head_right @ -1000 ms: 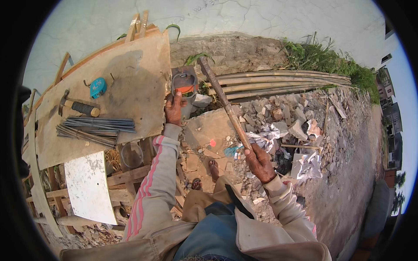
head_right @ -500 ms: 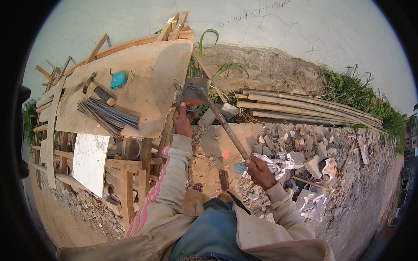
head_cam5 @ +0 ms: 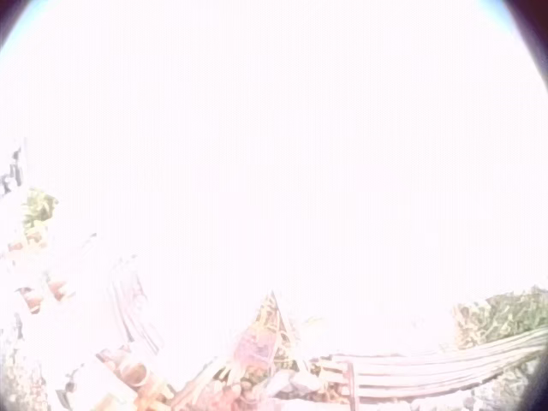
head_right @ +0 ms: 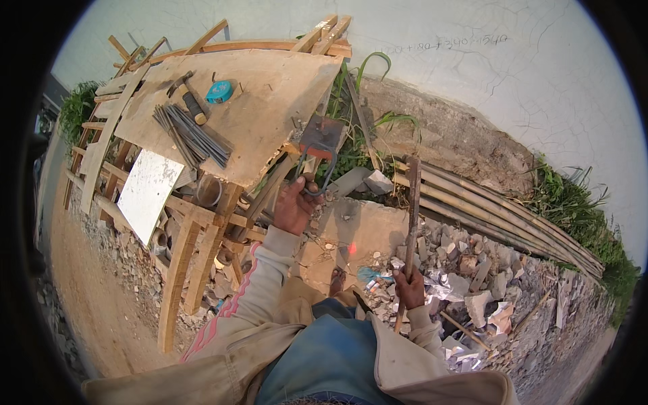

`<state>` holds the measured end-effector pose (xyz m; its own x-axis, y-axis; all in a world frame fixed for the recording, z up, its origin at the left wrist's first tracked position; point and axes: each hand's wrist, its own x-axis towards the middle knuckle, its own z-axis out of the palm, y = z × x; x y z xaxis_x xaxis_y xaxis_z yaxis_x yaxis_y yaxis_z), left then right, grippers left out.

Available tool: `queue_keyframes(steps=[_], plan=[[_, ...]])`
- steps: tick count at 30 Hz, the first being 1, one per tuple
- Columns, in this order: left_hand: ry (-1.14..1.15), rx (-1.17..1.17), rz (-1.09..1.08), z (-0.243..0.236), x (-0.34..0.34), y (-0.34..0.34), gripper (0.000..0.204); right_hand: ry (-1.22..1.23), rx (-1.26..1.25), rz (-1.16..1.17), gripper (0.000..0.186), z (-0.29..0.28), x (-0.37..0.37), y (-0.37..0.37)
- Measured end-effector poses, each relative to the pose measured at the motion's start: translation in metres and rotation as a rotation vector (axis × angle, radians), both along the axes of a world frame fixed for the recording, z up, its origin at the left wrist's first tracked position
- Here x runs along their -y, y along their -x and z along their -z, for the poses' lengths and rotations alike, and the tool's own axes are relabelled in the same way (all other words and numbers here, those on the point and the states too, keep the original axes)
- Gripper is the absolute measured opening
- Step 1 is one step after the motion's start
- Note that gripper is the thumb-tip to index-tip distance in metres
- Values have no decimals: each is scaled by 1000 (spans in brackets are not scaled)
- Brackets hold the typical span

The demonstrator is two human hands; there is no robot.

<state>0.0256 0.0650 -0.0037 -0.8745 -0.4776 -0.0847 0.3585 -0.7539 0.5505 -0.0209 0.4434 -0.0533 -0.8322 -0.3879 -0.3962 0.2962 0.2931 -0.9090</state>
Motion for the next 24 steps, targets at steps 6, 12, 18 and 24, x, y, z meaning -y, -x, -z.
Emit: queue_keyframes(steps=[6, 12, 18, 24], plan=[[-61, 237, -85, 83, -56, -93, 28, -288, 303, -37, 25, 97, -27, 24], [-301, 841, -149, 223, -116, -228, 32, -1062, 349, -1033, 24, 189, -52, 56], [-599, 1040, -452, 302, -188, -375, 30, -1194, -123, -1612, 43, 241, -69, 75], [-407, 1871, -298, 368, -206, -478, 71, -1111, -280, -1573, 58, 244, -41, 89]])
